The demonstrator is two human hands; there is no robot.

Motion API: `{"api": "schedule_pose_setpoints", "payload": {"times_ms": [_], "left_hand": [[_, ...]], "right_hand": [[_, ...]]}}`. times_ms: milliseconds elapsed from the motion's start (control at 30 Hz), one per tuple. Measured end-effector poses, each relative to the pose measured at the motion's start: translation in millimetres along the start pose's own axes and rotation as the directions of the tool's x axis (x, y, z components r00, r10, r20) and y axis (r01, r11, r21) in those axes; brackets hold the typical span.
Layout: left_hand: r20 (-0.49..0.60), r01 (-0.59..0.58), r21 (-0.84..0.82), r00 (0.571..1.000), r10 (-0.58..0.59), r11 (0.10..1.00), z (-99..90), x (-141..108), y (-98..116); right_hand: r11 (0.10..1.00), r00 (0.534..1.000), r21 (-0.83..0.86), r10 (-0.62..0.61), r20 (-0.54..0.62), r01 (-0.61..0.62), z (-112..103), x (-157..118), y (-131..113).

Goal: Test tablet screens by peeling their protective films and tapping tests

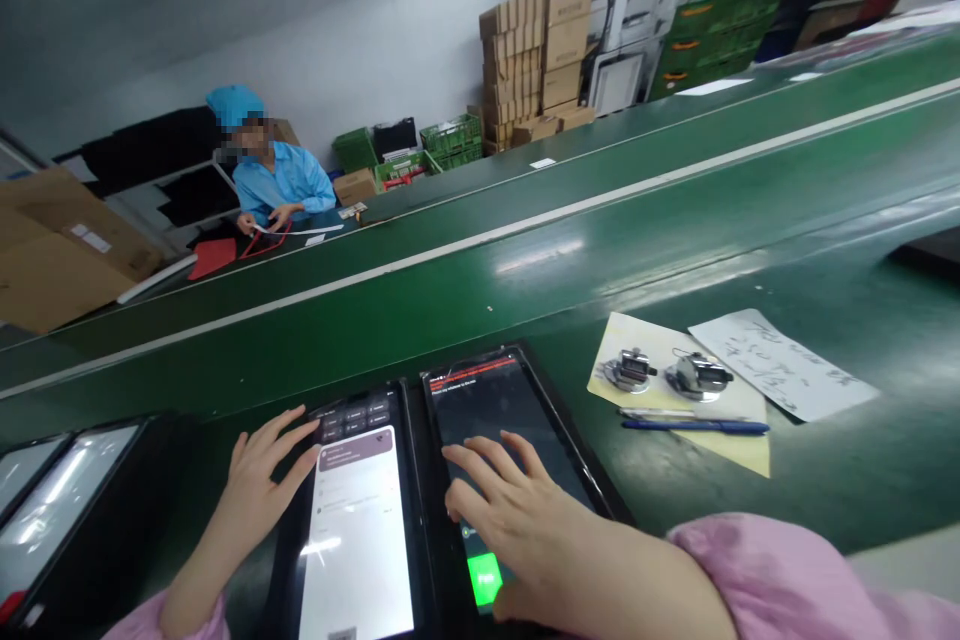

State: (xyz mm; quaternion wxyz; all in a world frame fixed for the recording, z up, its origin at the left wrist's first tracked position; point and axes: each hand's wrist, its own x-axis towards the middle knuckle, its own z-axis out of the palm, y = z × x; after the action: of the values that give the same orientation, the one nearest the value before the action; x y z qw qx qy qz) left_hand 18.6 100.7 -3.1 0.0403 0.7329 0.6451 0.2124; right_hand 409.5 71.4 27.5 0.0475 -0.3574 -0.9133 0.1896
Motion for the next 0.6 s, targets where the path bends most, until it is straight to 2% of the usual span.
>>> {"api": "schedule_pose_setpoints", "payload": {"times_ms": [67, 133, 233, 300, 433, 600], "left_hand": [[0.025, -0.004, 0.014, 1.000, 0.004, 1.000, 1.9, 1.4, 1.4], [0.051, -0.016, 0.038, 0.999, 0.014, 0.999, 4.0, 4.0, 3.8], [0.075, -0.042, 0.082, 0.997, 0.036, 0.996, 6.6, 8.3, 6.7], [0.081, -0.060, 0.099, 0.995, 0.052, 0.993, 7.3, 10.7, 7.4], [0.080, -0.067, 0.096, 0.995, 0.060, 0.993, 7.5, 12.4, 7.1], [0.086, -0.066, 0.085, 0.995, 0.059, 0.994, 9.1, 9.5, 5.9]], "right_hand": [[0.999, 1.000, -0.029, 0.015, -0.017, -0.015, 1.6, 0.3, 2.8], [0.999, 0.994, -0.045, 0.018, -0.105, -0.023, -6.5, 10.7, 13.3], [0.988, 0.952, -0.106, 0.074, -0.298, -0.110, -23.6, 38.3, 33.4], [0.977, 0.925, -0.134, 0.109, -0.364, -0.168, -29.3, 57.9, 44.0], [0.973, 0.924, -0.151, 0.107, -0.366, -0.172, -26.3, 79.7, 51.8], [0.986, 0.955, -0.148, 0.030, -0.295, -0.077, -30.4, 59.5, 40.7]]}}
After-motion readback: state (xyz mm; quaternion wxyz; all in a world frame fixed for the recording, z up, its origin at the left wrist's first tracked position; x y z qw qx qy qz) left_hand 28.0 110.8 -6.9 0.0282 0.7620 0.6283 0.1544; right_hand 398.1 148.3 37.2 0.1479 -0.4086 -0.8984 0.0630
